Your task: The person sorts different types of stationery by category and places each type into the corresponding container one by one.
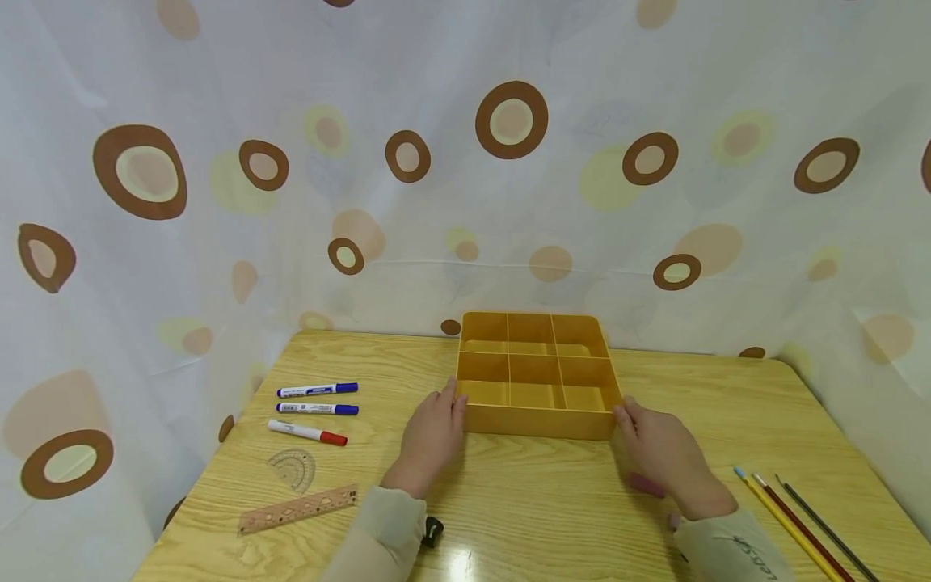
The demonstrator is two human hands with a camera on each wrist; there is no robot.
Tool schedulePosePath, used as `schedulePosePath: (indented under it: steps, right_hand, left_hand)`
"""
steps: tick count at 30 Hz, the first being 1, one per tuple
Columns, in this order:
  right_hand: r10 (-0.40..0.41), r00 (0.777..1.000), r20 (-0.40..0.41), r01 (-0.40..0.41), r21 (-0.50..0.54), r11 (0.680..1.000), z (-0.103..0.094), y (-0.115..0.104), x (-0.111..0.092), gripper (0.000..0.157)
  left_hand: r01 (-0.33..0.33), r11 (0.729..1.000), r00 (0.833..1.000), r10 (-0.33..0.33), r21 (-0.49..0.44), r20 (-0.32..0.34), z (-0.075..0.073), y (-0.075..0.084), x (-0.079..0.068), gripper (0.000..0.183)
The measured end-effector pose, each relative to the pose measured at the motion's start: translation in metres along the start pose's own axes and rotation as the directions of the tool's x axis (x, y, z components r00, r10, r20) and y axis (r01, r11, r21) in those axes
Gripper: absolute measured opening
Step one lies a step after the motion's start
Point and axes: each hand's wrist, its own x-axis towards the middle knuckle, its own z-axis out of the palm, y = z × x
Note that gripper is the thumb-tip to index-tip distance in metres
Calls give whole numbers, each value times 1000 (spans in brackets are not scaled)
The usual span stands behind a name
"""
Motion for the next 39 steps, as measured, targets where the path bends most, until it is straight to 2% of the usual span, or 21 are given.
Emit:
schedulePosePath:
  steps: [4, 17, 20, 25, 28, 33, 39]
  right_hand:
    - [8, 1000, 21, -8, 3, 1000, 0, 0, 0, 63]
    - [-25, 1000, -2, 25, 8, 1000, 4, -2, -2, 60]
    - [-4, 1000, 31, 3, 22, 1000, 4, -4, -6, 61]
    - [45, 994, 102, -51, 62, 997, 2, -9, -14, 64]
    - [34, 996, 81, -38, 49, 998, 1, -11, -19, 62]
    - [-17, 1000, -7, 17, 18, 1000, 2, -13, -28, 58]
    - [-11, 999, -49, 11, -6, 1000, 3, -16, -37, 56]
  left_hand:
    - [0, 1000, 1000, 0, 8, 0, -1, 0, -1, 52]
    - [-6, 1000, 1000, 7, 25, -10, 1, -4, -6, 51]
    - [-16, 1000, 999, 16, 26, -32, 1, -4, -9, 49]
    - [-12, 1000, 1000, 12, 23, -26, -2, -3, -15, 49]
    - [-12, 1000, 1000, 13, 25, -24, -2, -2, -19, 49]
    - [-23, 999, 999, 23, 24, -25, -2, -1, -26, 49]
    - [-9, 1000, 1000, 9, -9, 2, -7, 1, -36, 51]
